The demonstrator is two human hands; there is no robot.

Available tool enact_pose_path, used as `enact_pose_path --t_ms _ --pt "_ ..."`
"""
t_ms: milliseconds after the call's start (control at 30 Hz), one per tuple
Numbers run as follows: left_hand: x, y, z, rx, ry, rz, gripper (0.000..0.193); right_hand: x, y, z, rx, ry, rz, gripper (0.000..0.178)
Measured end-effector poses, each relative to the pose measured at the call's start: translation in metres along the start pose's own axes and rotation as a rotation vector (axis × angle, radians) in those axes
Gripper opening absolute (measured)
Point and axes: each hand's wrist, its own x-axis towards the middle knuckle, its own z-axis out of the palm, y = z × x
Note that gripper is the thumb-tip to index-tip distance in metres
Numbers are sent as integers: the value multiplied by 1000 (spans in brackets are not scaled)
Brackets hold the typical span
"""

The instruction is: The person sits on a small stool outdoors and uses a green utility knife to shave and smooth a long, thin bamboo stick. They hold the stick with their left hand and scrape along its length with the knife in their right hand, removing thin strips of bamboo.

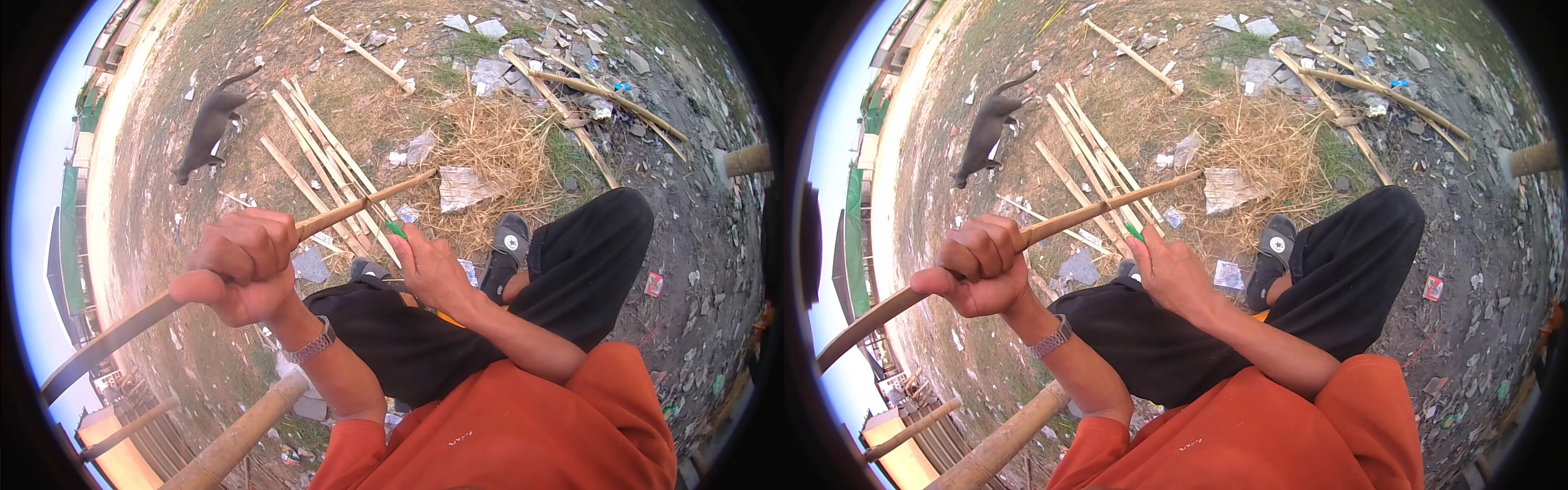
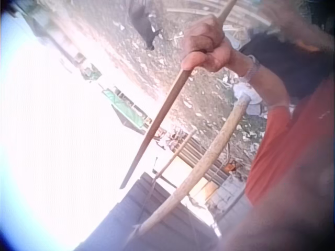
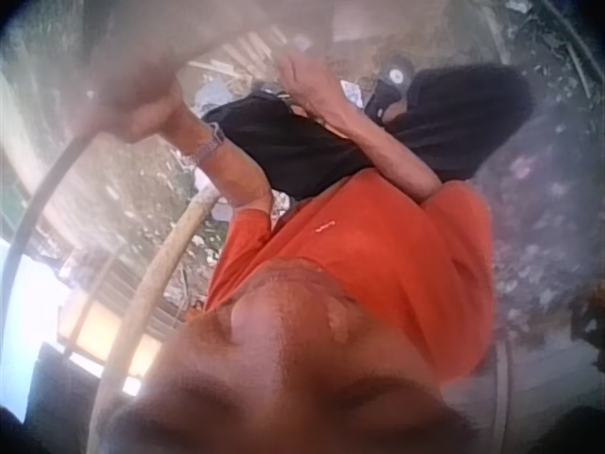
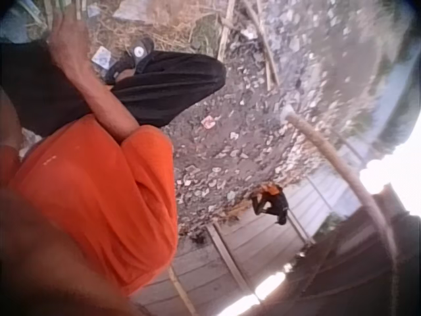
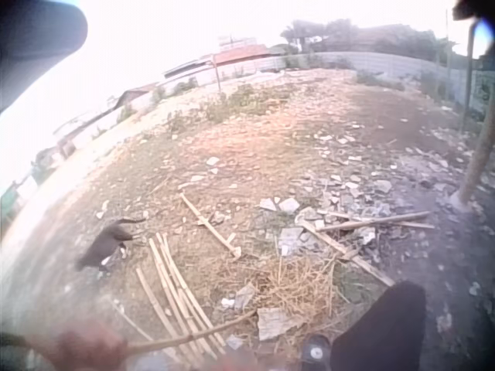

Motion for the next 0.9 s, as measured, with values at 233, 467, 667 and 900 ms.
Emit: enact_pose_path --t_ms 233,467,667,900 --pt "-1 1 3 43 51 -48 59 1 -3 -3 -3 -6 0 28" --pt "-1 2 3 47 50 -55 59 0 -13 -11 9 -33 1 27" --pt "1 -1 2 9 -5 -4 58 3 -30 -11 38 50 -126 25" --pt "-1 0 5 39 39 -34 58 5 -31 -7 -39 15 -75 24"
